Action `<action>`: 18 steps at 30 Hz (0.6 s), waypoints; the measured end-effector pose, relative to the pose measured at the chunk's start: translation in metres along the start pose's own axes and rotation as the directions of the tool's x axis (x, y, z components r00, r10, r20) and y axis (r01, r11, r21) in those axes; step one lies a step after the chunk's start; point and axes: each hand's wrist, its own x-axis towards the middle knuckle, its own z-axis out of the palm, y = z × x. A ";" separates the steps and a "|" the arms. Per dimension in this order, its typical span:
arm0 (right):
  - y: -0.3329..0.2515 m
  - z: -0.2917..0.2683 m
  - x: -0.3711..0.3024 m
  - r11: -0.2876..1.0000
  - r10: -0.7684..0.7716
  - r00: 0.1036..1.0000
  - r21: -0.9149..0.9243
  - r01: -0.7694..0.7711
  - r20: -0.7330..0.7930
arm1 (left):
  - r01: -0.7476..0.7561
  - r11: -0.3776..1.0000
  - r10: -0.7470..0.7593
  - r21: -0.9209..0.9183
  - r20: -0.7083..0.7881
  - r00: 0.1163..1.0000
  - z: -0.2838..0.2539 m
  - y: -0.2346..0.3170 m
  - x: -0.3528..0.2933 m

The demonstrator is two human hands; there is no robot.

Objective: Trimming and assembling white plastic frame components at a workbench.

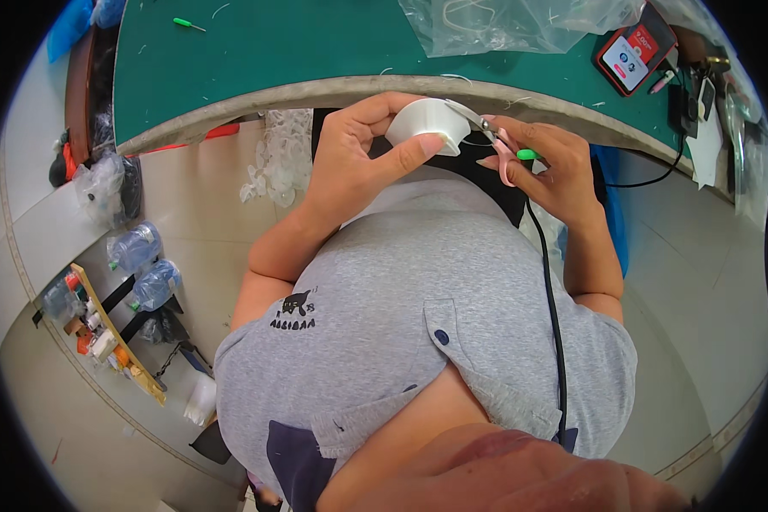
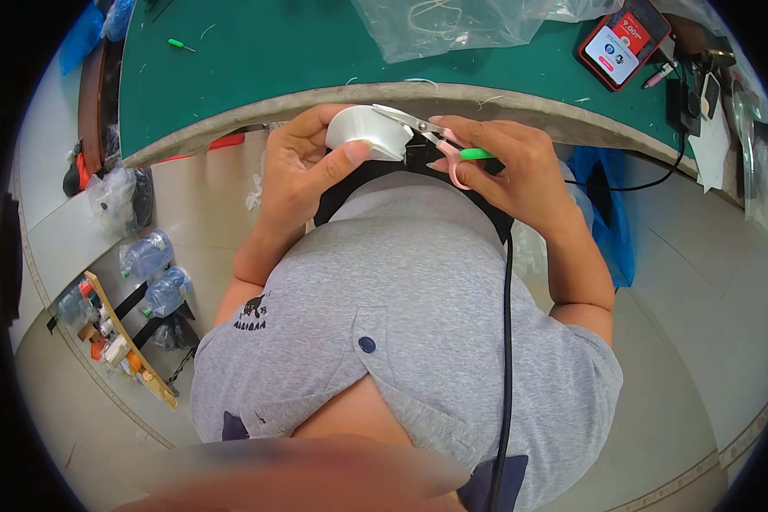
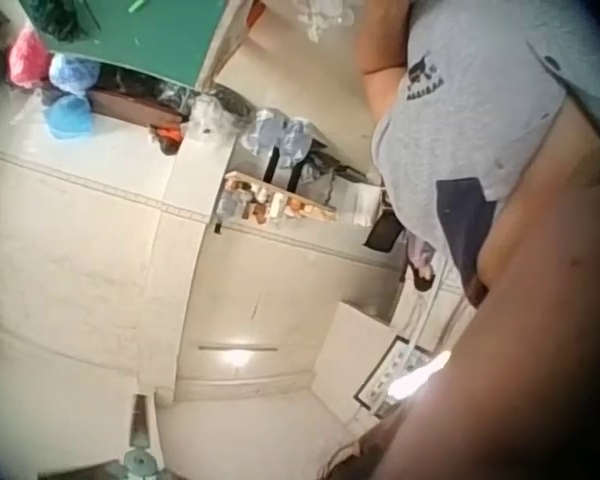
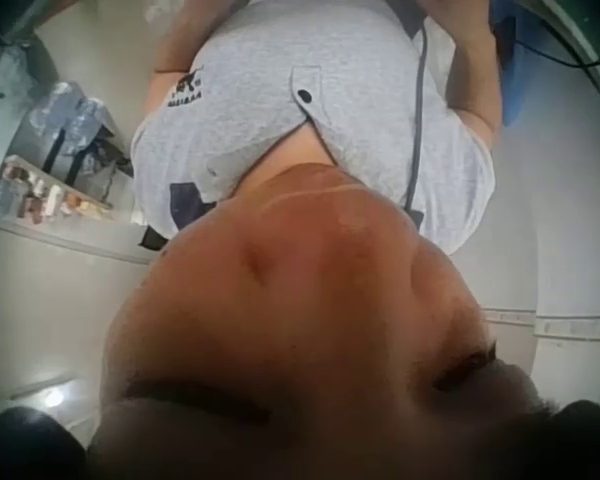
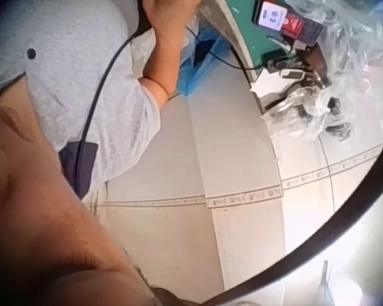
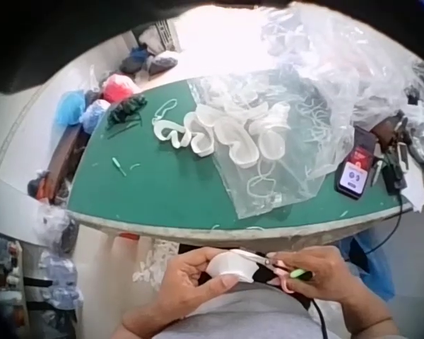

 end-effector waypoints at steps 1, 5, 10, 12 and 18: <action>0.000 0.000 0.000 1.000 0.002 1.000 -0.002 -0.002 -0.003 | 0.002 1.000 -0.002 0.006 -0.004 1.000 0.000 0.000 0.000; 0.001 0.000 0.000 1.000 0.019 1.000 0.024 -0.019 0.002 | 0.034 0.999 -0.034 0.029 0.026 0.999 -0.002 0.004 0.000; 0.002 -0.001 0.000 1.000 -0.008 1.000 0.029 0.008 -0.005 | 0.031 0.998 -0.032 0.060 0.030 0.999 -0.002 0.004 0.000; 0.000 -0.003 -0.001 0.997 -0.004 1.000 0.074 0.004 -0.003 | 0.038 0.998 -0.040 0.053 0.034 0.999 -0.002 0.004 0.000; 0.002 -0.004 -0.001 0.998 -0.012 1.000 0.055 0.011 0.012 | 0.056 0.995 -0.060 0.077 0.048 0.997 -0.001 0.004 0.000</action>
